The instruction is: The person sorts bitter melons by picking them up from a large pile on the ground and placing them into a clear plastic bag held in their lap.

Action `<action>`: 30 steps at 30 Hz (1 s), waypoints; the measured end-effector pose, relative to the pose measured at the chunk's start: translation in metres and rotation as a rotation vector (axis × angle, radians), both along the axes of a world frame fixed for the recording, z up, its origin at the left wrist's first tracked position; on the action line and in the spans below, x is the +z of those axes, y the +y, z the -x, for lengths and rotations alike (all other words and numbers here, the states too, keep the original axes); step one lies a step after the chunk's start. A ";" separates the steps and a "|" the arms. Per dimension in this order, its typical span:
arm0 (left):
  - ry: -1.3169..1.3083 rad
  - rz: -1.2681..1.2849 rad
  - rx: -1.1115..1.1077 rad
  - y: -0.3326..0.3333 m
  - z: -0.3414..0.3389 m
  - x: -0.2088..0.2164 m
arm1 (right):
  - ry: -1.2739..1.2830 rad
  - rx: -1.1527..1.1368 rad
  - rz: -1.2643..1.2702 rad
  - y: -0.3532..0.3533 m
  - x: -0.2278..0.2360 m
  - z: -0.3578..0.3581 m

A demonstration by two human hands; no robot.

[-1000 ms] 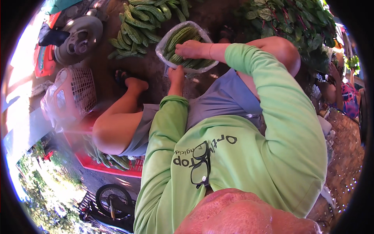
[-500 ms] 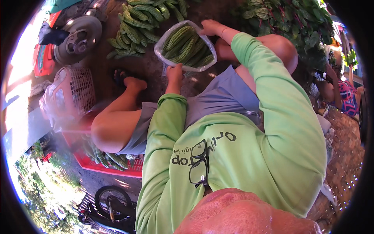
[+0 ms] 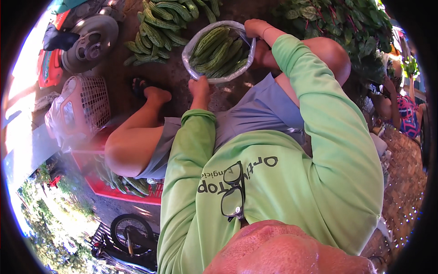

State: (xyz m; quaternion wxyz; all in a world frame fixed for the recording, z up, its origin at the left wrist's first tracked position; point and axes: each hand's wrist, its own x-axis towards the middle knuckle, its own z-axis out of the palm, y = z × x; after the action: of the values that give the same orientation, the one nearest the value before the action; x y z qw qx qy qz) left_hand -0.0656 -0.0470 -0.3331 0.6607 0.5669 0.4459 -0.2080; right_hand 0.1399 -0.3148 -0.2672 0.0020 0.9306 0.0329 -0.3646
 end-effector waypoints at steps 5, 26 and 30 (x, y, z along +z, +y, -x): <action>-0.033 -0.007 0.143 -0.017 -0.007 -0.001 | -0.059 0.040 0.110 -0.050 -0.025 -0.012; -0.308 -0.261 0.507 0.028 -0.022 0.037 | 0.117 0.124 -0.107 0.034 0.031 -0.018; -0.275 -0.258 0.539 0.012 -0.041 0.053 | 0.183 1.129 0.087 0.000 0.002 -0.054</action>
State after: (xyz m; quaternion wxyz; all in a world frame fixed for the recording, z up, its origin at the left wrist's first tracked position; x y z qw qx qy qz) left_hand -0.0243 -0.0350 -0.2803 0.6688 0.5302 0.5091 0.1114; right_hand 0.1939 -0.3146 -0.2654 0.2320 0.7324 0.5099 -0.3869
